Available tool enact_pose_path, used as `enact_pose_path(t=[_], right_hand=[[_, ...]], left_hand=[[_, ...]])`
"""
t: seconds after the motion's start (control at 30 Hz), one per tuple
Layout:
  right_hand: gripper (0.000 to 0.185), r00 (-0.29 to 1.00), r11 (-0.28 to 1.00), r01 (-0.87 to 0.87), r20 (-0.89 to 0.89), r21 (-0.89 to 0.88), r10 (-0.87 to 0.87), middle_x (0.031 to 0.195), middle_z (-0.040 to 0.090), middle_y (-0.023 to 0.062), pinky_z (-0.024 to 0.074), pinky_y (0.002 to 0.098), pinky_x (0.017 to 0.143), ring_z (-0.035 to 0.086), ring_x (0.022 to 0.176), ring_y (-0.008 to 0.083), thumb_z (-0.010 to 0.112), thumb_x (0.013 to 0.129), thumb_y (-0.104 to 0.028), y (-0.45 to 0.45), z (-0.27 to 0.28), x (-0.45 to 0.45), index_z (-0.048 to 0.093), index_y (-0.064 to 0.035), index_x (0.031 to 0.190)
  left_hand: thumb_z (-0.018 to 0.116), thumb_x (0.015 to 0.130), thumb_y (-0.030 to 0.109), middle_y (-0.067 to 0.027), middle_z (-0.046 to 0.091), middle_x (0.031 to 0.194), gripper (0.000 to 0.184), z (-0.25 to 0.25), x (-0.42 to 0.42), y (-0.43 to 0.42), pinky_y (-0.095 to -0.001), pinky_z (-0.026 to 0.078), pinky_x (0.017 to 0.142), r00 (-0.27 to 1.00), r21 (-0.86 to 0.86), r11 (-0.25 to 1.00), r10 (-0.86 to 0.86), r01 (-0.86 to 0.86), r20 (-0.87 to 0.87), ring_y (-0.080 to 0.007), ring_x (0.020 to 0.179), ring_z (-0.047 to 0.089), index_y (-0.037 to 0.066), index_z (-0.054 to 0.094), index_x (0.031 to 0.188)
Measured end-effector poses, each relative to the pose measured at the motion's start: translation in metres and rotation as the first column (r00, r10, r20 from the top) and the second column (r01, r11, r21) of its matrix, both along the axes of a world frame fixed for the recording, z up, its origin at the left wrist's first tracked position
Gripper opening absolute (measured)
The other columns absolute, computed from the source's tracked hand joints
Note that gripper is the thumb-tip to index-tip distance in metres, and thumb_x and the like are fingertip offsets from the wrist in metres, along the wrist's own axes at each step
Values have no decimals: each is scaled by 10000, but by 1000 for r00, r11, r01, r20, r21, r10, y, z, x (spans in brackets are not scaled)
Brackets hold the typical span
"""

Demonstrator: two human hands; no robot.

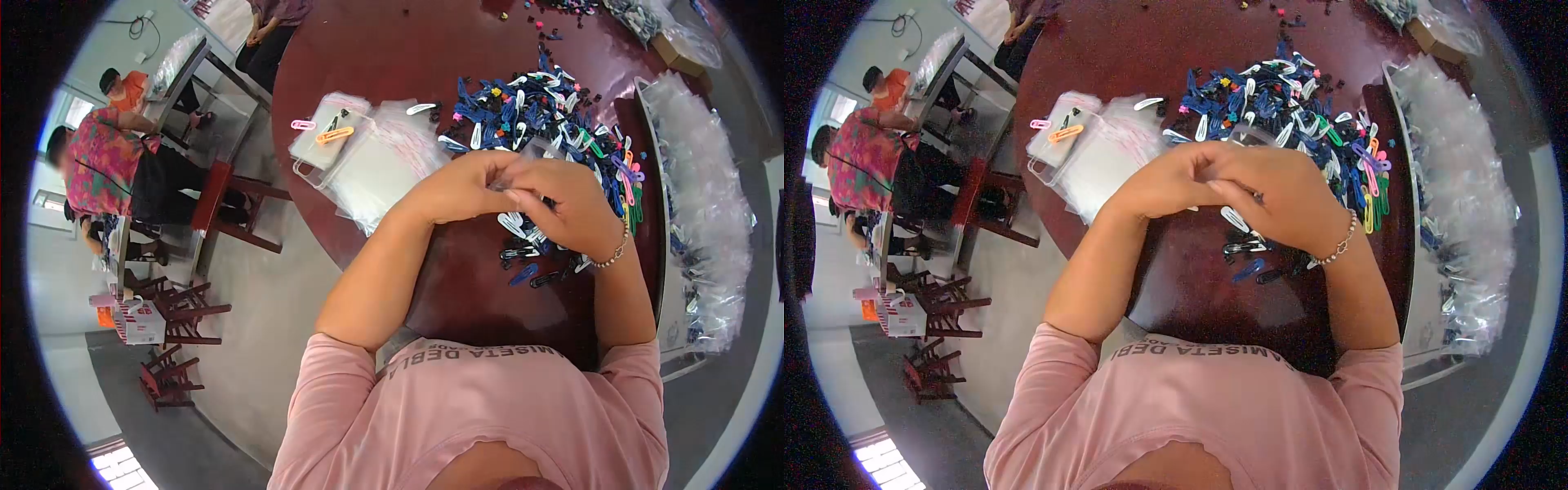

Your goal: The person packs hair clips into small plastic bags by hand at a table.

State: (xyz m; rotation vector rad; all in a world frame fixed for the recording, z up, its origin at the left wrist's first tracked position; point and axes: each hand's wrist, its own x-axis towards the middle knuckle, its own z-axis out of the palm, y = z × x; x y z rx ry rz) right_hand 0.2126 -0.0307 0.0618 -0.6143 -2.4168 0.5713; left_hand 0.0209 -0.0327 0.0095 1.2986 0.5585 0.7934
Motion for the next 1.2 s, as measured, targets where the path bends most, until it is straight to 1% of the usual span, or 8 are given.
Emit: enact_pose_path(t=[0.23,0.33,0.4,0.67,0.9,1.1,1.13,1.2], right_hand=[[188,714,823,308,-456,-477,-531,1013,670,61,504,229,743,633,891,115,532,940,-63,29,4,6,616,-3,1097],[217,913,910,332,-158,-247,-376,1019,672,41,507,238,750,631,891,108,566,923,-73,66,-9,0,619,-37,1131],[290,985,986,169,31,-2,-169,1069,666,91,501,314,853,632,971,229,607,840,-48,75,-16,-19,634,-67,1128],[335,938,958,-138,343,253,45,1167,600,117,441,360,960,545,1111,293,519,810,-7,101,-66,-77,633,-73,1118],[237,933,975,-69,360,213,-12,1007,614,98,471,385,853,567,998,297,594,765,-36,103,-69,-65,634,-62,996],[223,982,979,181,34,99,-185,940,631,134,504,373,782,610,895,328,664,737,-81,98,-53,-39,635,-39,954],[223,974,974,225,-20,-14,-226,972,631,69,496,286,761,615,887,178,675,784,-36,87,-39,-31,644,-51,1005],[219,952,952,275,-103,-134,-289,998,632,58,492,267,770,607,910,153,664,805,-30,74,-22,-20,646,-49,1022]], left_hand=[[679,844,39,-37,653,1022,310,7,-3,2,-283,485,863,987,62,998,-4,14,-161,-120,949,609,0,584,1137],[691,837,43,-45,659,994,310,7,-4,0,-274,497,838,986,80,989,-118,128,-119,-111,932,615,8,592,1128],[693,832,41,-56,665,970,308,7,-3,-3,-279,508,827,955,148,954,-233,261,-186,-118,924,626,5,595,1122],[680,835,35,-78,662,1007,312,10,-2,-6,-300,519,833,940,124,942,-287,312,-184,-140,955,637,-5,588,1130],[694,834,51,-53,661,976,316,9,-5,-1,-273,505,798,972,117,968,-209,221,-105,-118,914,626,4,591,1128],[702,821,51,-38,662,956,328,1,-5,6,-247,500,772,997,7,999,50,-49,-51,-105,898,620,20,608,1134],[707,820,68,-42,662,968,336,1,-6,8,-246,500,772,995,-58,993,101,-101,-3,-110,904,622,21,607,1137],[725,816,135,-57,663,989,376,-2,-10,11,-247,504,774,983,-192,970,167,-151,73,-121,911,633,26,598,1153]])
